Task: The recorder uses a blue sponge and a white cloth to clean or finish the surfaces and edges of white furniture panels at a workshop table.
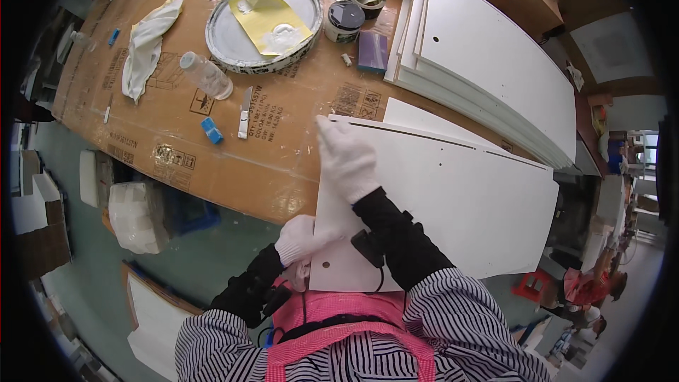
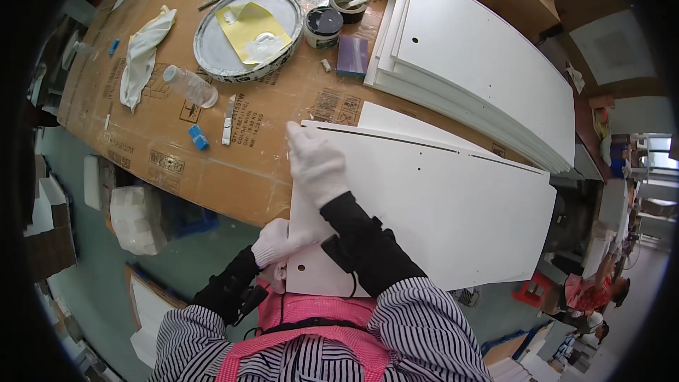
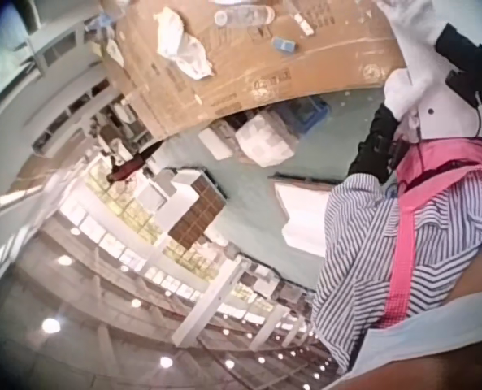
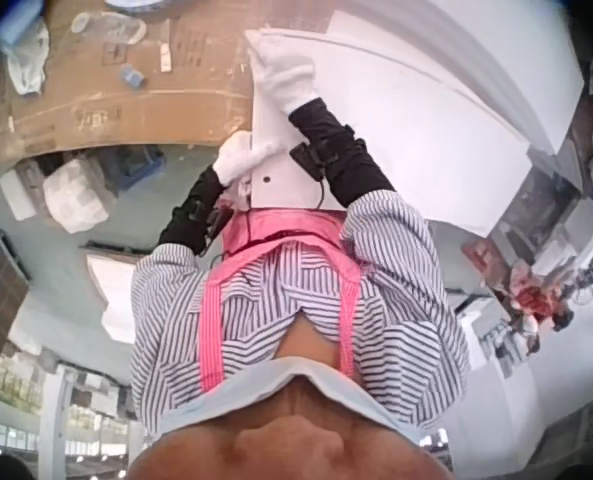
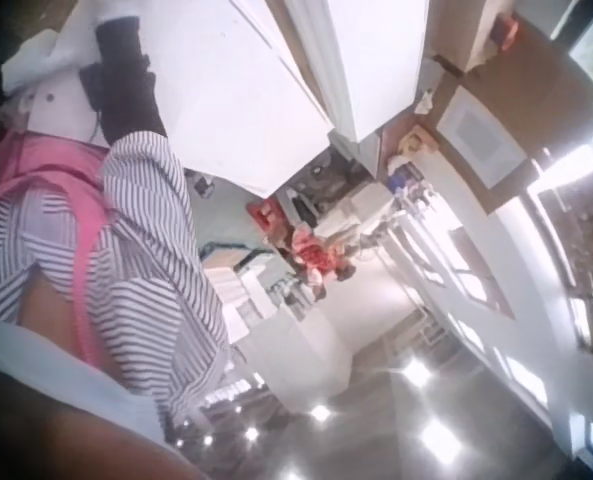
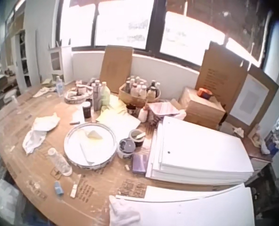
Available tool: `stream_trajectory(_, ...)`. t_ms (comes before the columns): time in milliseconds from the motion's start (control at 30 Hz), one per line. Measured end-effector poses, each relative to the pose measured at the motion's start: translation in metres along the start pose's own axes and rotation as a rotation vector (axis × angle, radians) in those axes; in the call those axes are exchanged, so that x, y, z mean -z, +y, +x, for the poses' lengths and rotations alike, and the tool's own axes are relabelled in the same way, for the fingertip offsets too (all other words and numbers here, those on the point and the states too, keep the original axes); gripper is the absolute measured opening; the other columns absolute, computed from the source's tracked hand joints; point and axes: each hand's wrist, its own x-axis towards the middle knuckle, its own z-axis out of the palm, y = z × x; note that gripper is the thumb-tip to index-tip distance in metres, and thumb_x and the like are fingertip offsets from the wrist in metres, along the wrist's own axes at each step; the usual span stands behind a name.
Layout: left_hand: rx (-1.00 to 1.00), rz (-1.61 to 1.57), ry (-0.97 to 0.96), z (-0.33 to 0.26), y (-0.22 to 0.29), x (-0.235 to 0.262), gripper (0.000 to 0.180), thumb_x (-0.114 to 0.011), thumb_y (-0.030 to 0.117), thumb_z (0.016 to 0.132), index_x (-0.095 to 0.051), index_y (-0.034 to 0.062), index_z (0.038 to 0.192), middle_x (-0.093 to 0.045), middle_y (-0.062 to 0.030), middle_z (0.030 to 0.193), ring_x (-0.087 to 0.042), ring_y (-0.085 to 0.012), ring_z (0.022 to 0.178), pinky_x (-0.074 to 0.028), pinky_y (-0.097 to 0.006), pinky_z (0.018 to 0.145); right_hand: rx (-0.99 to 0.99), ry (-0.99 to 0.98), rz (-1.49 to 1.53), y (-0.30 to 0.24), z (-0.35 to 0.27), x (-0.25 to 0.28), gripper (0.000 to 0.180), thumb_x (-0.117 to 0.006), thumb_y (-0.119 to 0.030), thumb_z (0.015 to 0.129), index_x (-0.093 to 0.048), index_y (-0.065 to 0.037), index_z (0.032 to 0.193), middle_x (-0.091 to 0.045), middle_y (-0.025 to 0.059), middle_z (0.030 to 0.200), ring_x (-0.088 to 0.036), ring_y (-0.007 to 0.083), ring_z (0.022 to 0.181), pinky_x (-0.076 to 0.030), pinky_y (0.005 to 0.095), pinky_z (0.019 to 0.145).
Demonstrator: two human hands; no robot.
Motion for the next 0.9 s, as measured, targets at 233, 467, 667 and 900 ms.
stream_trajectory(233, -0.18, -0.211, 0.002, 0.004, 0.007, 0.0, 0.056, -0.067, 0.056, 0.09, -0.078, 0.006, 0.112, -0.078, -0.0176, 0.096, -0.076, -0.0309, 0.091, -0.057, -0.039, 0.086, -0.451, 0.541, -0.331, 0.217, -0.08, 0.135, 0.037, -0.06, -0.015, 0.099, -0.067, -0.002, 0.134, -0.073, 0.0182, 0.113, -0.069, 0.038, 0.102, -0.056, 0.0433, 0.091)
stream_trajectory(467, -0.151, -0.072, 0.047, 0.016, 0.018, 0.006, 0.055, -0.067, 0.054, 0.09, -0.076, 0.0034, 0.11, -0.077, -0.0211, 0.093, -0.075, -0.0356, 0.09, -0.056, -0.041, 0.083, -0.034, -0.106, -0.166, 0.007, 0.003, -0.003, 0.041, -0.059, -0.014, 0.094, -0.064, -0.014, 0.134, -0.07, 0.0119, 0.101, -0.07, 0.0336, 0.086, -0.056, 0.0465, 0.076)
stream_trajectory(667, -0.193, -0.245, 0.083, 0.011, 0.014, 0.001, 0.058, -0.063, 0.052, 0.095, -0.074, -0.0043, 0.107, -0.077, -0.0164, 0.09, -0.075, -0.0234, 0.085, -0.056, -0.038, 0.079, -0.023, 0.095, 0.354, 0.029, -0.056, 0.045, 0.025, -0.067, -0.017, 0.095, -0.073, -0.01, 0.118, -0.071, 0.0157, 0.091, -0.072, 0.0347, 0.086, -0.056, 0.0418, 0.072)
stream_trajectory(900, -0.332, -0.386, 0.024, 0.042, 0.024, 0.007, 0.066, -0.055, 0.054, 0.102, -0.067, -0.0089, 0.118, -0.075, -0.0151, 0.099, -0.07, -0.0203, 0.096, -0.054, -0.035, 0.088, -0.401, 0.493, -0.298, 0.193, -0.185, 0.15, 0.036, -0.061, -0.019, 0.1, -0.07, -0.01, 0.133, -0.07, 0.0151, 0.085, -0.065, 0.0313, 0.066, -0.052, 0.0424, 0.064)
